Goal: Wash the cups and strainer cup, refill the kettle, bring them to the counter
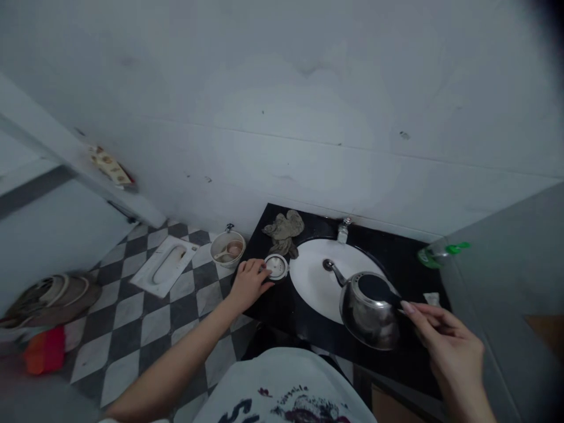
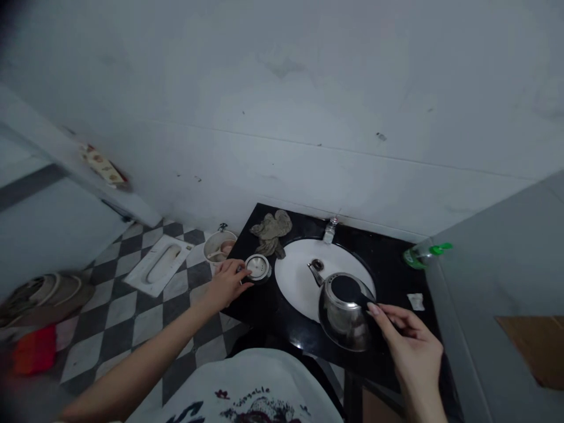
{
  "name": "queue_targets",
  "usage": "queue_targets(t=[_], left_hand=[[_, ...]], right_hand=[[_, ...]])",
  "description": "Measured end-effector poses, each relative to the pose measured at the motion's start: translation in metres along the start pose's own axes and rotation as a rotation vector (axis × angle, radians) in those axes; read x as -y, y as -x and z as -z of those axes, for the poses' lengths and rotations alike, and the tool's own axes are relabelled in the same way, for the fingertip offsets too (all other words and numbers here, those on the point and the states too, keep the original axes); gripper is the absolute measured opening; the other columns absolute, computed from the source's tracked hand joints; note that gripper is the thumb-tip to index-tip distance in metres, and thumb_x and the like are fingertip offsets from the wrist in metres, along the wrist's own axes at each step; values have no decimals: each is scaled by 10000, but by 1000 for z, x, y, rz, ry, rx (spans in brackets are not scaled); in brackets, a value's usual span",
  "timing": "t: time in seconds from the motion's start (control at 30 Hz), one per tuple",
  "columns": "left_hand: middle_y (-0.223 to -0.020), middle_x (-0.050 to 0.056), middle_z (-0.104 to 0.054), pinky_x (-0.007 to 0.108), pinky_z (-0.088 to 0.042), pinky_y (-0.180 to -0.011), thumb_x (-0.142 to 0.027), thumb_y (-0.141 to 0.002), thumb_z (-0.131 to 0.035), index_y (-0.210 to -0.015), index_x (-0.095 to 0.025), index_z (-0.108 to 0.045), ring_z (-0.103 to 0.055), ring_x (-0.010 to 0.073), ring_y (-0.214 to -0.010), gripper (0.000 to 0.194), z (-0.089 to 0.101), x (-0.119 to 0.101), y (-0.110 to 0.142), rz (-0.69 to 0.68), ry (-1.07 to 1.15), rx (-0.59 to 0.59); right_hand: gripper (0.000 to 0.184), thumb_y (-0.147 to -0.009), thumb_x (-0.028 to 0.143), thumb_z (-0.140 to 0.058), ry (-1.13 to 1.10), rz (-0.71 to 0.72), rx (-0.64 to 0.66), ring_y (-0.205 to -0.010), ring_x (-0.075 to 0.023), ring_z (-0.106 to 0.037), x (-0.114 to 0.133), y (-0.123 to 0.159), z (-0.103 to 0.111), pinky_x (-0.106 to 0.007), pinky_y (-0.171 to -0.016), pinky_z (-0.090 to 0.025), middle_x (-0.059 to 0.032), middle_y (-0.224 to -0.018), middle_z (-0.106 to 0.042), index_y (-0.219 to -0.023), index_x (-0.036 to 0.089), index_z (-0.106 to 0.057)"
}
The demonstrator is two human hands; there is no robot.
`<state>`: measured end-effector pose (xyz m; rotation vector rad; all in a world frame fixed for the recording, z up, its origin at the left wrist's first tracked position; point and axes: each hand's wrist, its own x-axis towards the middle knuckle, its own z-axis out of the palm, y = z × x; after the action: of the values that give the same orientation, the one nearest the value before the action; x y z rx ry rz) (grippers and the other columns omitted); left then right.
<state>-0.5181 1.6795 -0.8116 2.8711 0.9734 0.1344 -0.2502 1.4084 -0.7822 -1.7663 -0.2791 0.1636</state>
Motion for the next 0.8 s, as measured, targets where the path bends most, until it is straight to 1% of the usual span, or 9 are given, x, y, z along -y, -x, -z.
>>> queue_targets(t=[0.1,0.2,0.37,0.47,0.57,0.63,0.7,0.77,0.8], left_hand=[[-1227,65,-549,431,-281,-976,-317,-834,-592,-1003,-253,-665,-415,270,-1164,194,-8,-11,-15,-49,3,26],[-1162,58,-576,431,-276,-962,-280,-832,-595,-878,-232,-695,-427,256,-1131,121,-15,-12,-22,-44,25,44],[-1069,37,-597,375,-341,-858,-365,-763,-671,-822,-240,-703,-492,221,-1019,142,-14,-1,-32,51,108,102],[-984,34,-619,370,-350,-824,-407,-767,-656,-781,-248,-711,-515,220,-972,169,-11,3,-41,84,129,140],[-1038,34,-603,379,-332,-893,-414,-778,-645,-822,-249,-696,-491,227,-1037,179,-6,-2,-45,66,110,133],[-1108,46,-569,377,-328,-934,-396,-795,-629,-920,-240,-656,-466,233,-1095,202,-4,-6,-45,78,79,112],[-1150,92,-538,390,-358,-928,-364,-820,-600,-1026,-199,-588,-464,255,-1119,264,-5,-8,-46,150,37,96],[-1134,152,-539,403,-421,-858,-349,-837,-574,-1086,-136,-523,-508,282,-1076,332,-8,-6,-49,254,-4,105],[-1105,165,-555,398,-449,-813,-347,-848,-559,-1097,-113,-504,-542,281,-1030,347,-9,-4,-51,297,-17,120]], right_hand=[[438,-508,446,-844,8,-33,19,-553,-89,-473,-3,3,-6,-172,-436,-371,-3,-634,-593,-799,146,-709],[439,-518,445,-838,-15,-8,76,-551,-105,-489,-1,4,-13,-196,-444,-392,-12,-634,-604,-806,141,-708],[388,-538,433,-827,-1,61,226,-609,-144,-549,12,0,-28,-245,-534,-457,-32,-666,-640,-785,158,-707],[371,-544,431,-820,-4,94,292,-640,-159,-562,21,-2,-37,-271,-579,-471,-38,-678,-649,-772,165,-698],[371,-550,433,-815,-10,110,312,-651,-170,-568,25,-2,-43,-289,-594,-478,-40,-688,-653,-780,169,-692],[377,-546,439,-815,-10,110,313,-660,-177,-571,25,-1,-46,-293,-592,-481,-44,-695,-657,-777,168,-690],[378,-540,444,-815,-10,113,316,-672,-180,-572,24,-1,-48,-292,-593,-482,-49,-705,-662,-765,167,-690],[373,-538,440,-817,-14,117,323,-674,-178,-569,23,0,-49,-290,-595,-480,-49,-705,-663,-757,166,-690],[368,-541,436,-817,-18,115,330,-674,-176,-569,23,0,-49,-289,-596,-478,-49,-702,-662,-757,167,-690]])
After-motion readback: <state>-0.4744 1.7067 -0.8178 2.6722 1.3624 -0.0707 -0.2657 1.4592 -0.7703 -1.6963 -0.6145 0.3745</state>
